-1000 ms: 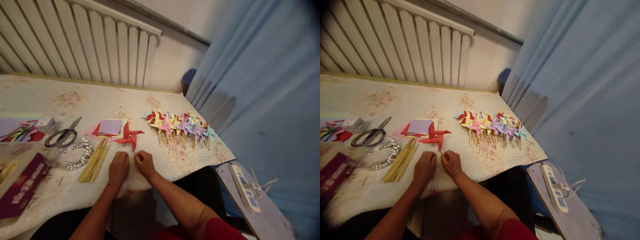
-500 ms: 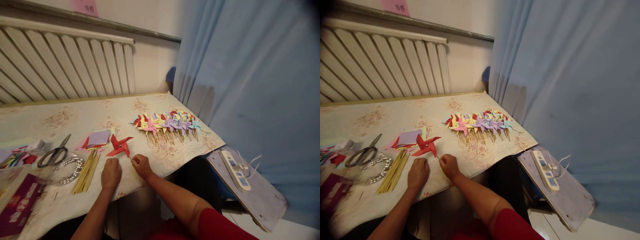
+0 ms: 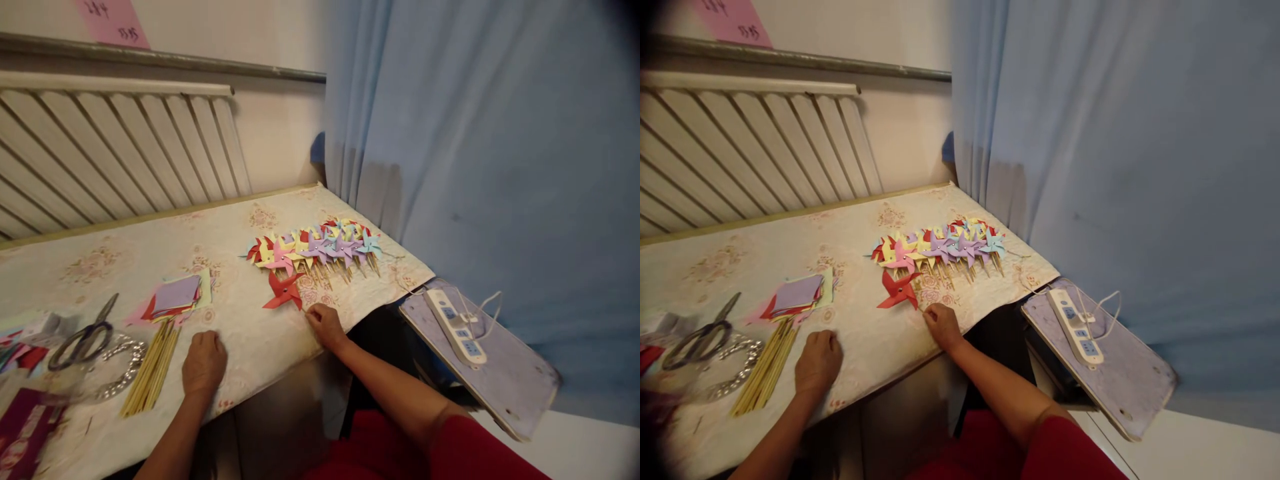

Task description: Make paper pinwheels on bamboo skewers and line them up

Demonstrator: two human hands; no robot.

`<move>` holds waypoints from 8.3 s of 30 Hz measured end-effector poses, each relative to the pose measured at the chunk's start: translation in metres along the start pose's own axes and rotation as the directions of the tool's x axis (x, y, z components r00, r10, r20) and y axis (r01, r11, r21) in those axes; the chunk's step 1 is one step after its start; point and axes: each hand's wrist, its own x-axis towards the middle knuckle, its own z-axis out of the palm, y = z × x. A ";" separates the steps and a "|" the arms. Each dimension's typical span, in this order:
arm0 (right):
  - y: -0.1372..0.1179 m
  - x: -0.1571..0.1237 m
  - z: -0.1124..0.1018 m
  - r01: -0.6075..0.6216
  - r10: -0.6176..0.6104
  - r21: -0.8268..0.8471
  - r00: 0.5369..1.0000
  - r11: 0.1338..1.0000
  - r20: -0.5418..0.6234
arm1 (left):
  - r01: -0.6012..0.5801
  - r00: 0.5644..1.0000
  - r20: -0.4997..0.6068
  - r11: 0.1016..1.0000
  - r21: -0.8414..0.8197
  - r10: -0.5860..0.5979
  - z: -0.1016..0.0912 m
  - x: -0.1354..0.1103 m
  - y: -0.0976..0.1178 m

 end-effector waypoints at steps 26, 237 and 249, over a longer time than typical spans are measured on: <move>0.029 -0.015 -0.017 -0.027 0.014 -0.199 0.997 0.980 -0.070 | 0.023 1.000 0.002 0.998 0.061 -0.023 0.000 0.000 0.003; -0.153 0.190 0.253 0.151 -0.143 -0.233 0.988 0.961 0.051 | 0.104 0.946 0.307 0.801 -0.590 0.102 -0.020 0.015 -0.028; -0.135 0.204 0.261 0.012 -0.009 -0.057 0.999 0.998 0.052 | 0.070 0.996 0.036 0.482 -0.873 -0.079 -0.004 0.024 -0.025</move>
